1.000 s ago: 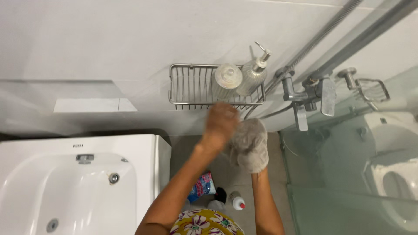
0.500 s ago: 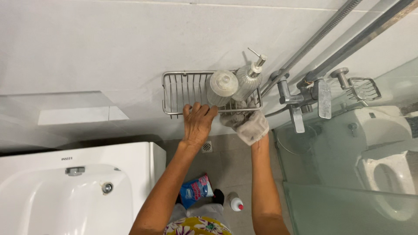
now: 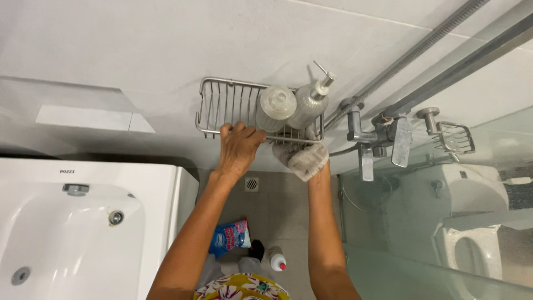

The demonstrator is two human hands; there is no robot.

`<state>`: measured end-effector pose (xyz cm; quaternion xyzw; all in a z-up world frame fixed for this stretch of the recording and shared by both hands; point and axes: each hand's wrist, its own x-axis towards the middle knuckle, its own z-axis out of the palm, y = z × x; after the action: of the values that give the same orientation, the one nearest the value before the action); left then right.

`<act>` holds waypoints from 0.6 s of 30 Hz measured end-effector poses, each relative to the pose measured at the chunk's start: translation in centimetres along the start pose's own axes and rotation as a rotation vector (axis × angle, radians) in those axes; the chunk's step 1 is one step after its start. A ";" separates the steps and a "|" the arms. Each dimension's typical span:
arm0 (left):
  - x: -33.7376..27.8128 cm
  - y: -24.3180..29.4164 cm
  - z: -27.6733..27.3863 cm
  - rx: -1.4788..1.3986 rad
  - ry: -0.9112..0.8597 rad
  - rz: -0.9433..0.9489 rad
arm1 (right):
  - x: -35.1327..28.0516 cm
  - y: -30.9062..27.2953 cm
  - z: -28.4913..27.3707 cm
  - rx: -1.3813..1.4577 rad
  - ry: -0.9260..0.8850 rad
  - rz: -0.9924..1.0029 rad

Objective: The person wipes a wall-mounted metal shower caddy and its contents with a cloth. They remove and reposition two pump bottles and a small jar, then wipe the caddy bars and surrounding wall area.

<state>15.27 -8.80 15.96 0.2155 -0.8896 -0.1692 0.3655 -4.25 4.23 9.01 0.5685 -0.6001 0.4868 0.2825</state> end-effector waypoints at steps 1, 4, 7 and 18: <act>0.2 -0.1 0.1 -0.004 0.007 0.001 | 0.6 -0.7 -0.2 0.008 0.002 0.030; 0.7 -0.1 0.0 -0.001 -0.052 -0.045 | 3.1 -3.0 -1.1 0.018 0.021 0.123; 0.5 0.0 0.1 -0.010 -0.045 -0.049 | 5.7 -5.2 -2.0 0.021 0.021 0.230; 0.4 0.1 0.6 -0.024 -0.029 -0.058 | 11.5 -7.7 -3.2 0.495 -0.136 0.719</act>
<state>14.60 -8.79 15.86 0.2342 -0.8861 -0.1935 0.3500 0.18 3.38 22.50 0.4049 -0.6420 0.6448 -0.0897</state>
